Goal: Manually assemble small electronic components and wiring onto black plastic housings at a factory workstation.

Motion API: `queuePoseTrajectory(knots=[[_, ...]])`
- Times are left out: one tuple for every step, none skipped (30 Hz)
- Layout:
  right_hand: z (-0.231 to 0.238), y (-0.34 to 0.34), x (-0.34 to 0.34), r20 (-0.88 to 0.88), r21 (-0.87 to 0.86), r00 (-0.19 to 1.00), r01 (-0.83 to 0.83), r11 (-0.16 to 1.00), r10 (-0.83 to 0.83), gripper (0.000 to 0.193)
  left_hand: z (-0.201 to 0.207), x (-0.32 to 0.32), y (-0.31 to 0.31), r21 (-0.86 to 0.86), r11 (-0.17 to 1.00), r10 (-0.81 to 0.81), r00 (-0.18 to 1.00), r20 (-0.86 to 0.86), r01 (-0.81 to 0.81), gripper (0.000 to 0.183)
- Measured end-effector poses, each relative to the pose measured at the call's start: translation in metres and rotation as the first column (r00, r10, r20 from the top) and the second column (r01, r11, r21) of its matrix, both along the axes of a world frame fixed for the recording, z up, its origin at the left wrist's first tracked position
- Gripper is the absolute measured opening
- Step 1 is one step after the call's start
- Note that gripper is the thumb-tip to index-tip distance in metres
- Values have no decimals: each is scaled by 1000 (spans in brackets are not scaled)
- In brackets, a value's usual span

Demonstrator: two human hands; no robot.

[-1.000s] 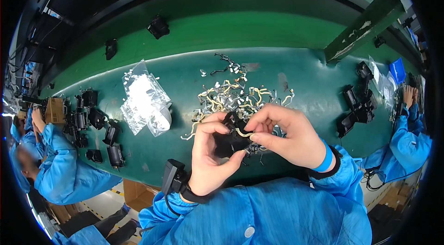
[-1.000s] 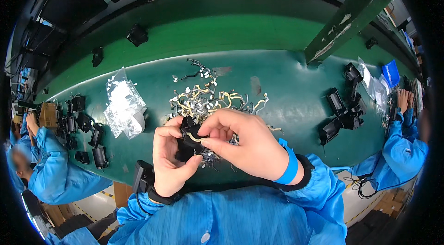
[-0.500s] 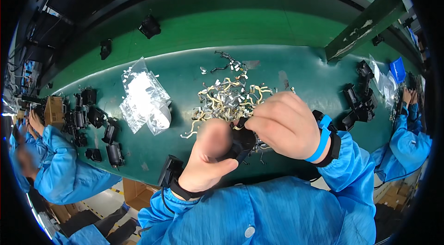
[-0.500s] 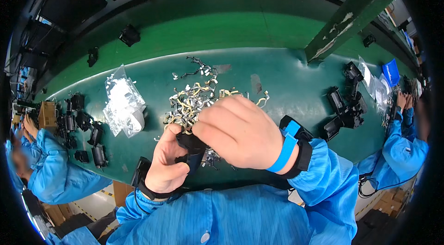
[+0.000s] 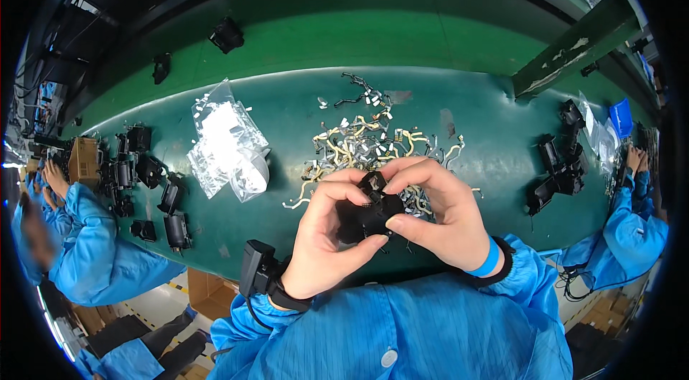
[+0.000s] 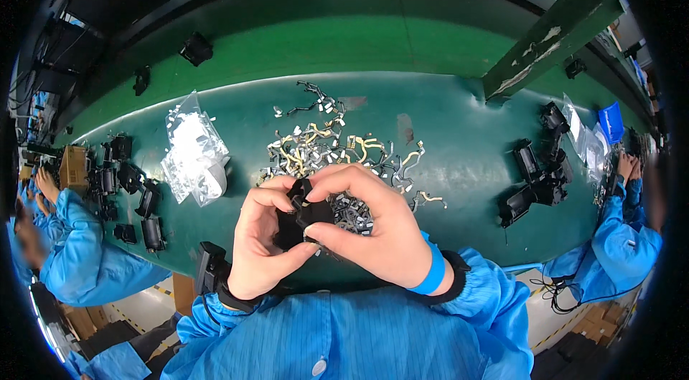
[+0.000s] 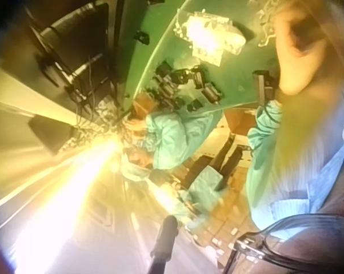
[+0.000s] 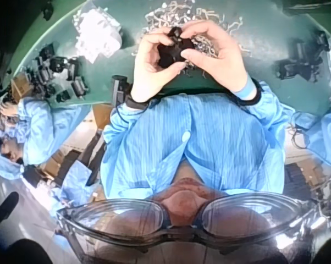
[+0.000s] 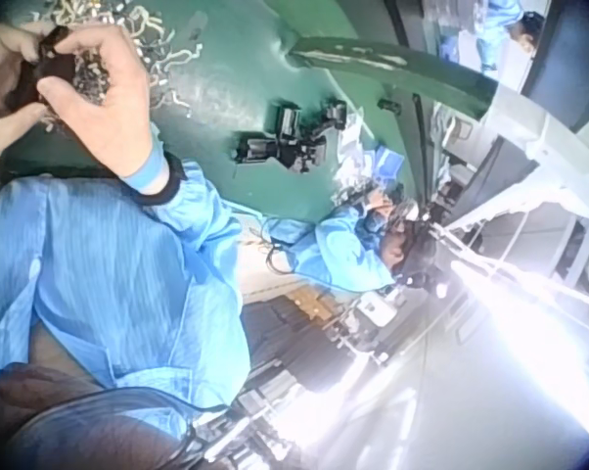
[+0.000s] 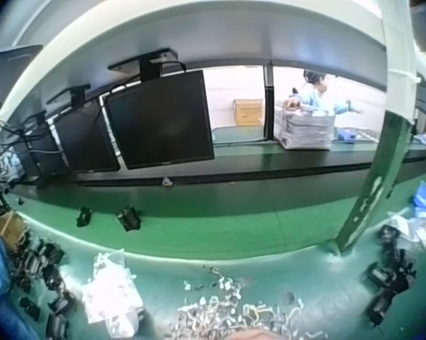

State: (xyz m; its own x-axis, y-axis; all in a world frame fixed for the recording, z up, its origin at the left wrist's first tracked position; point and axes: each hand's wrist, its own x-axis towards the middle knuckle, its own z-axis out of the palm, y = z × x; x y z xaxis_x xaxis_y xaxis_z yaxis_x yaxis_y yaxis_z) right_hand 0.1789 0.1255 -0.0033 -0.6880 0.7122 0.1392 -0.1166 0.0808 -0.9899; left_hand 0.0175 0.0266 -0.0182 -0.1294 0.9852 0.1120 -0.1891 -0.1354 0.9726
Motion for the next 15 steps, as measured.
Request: queuePoseTrajectory(knots=[[-3, -2, -1, 1, 0, 1000, -1, 1000, 1, 32, 1, 0, 0, -3, 1000, 28, 999, -29, -28, 49], [-5, -3, -2, -27, -40, 1000, 5, 999, -6, 31, 0, 0, 0, -3, 1000, 29, 999, -28, -29, 49], [-6, -4, -2, -56, -82, 998, 6, 997, -11, 31, -2, 0, -1, -35, 999, 34, 999, 37, -33, 44], [-7, -4, -3, -56, -83, 998, 3, 997, -8, 31, -3, -1, -2, -67, 997, 42, 994, 103, -35, 40], [-7, -3, -3, -50, -57, 999, -10, 998, 7, 31, 3, 3, -1, -104, 992, 97, 974, 206, -77, 21], [-7, -3, -4, -43, -32, 999, -25, 999, 23, 31, 2, 3, -1, -105, 991, 102, 973, 206, -82, 21], [-7, -3, -4, -43, -34, 999, -30, 999, 28, 31, 0, 3, -1, -149, 986, 118, 958, 262, -81, 14], [-7, -3, -4, -24, -45, 999, -24, 999, 23, 31, -1, 2, -1, -192, 978, 136, 939, 317, -77, 6], [-6, -3, -4, -4, -55, 1000, -15, 998, 15, 31, 1, 5, 0, -208, 971, 179, 937, 299, -119, 4], [-7, -2, -4, -3, -57, 1000, -18, 998, 18, 31, 1, 5, -1, -209, 970, 182, 936, 300, -122, 4], [-8, -1, -4, -4, 2, 999, -32, 999, 32, 30, 1, 4, -1, -238, 967, 172, 919, 354, -90, 4], [-9, 0, -3, -4, 62, 999, -44, 997, 44, 30, 1, 4, 0, -263, 963, 162, 898, 408, -54, 4], [-9, 1, -3, -3, 61, 999, -44, 997, 44, 30, 1, 4, -1, -264, 963, 163, 898, 409, -54, 4], [-9, 1, -3, 6, 77, 999, -46, 996, 46, 29, 1, 3, -1, -281, 959, 164, 884, 438, -38, 5], [-9, 2, -3, 15, 93, 999, -48, 994, 47, 29, 1, 3, -1, -297, 955, 165, 869, 466, -22, 6]])
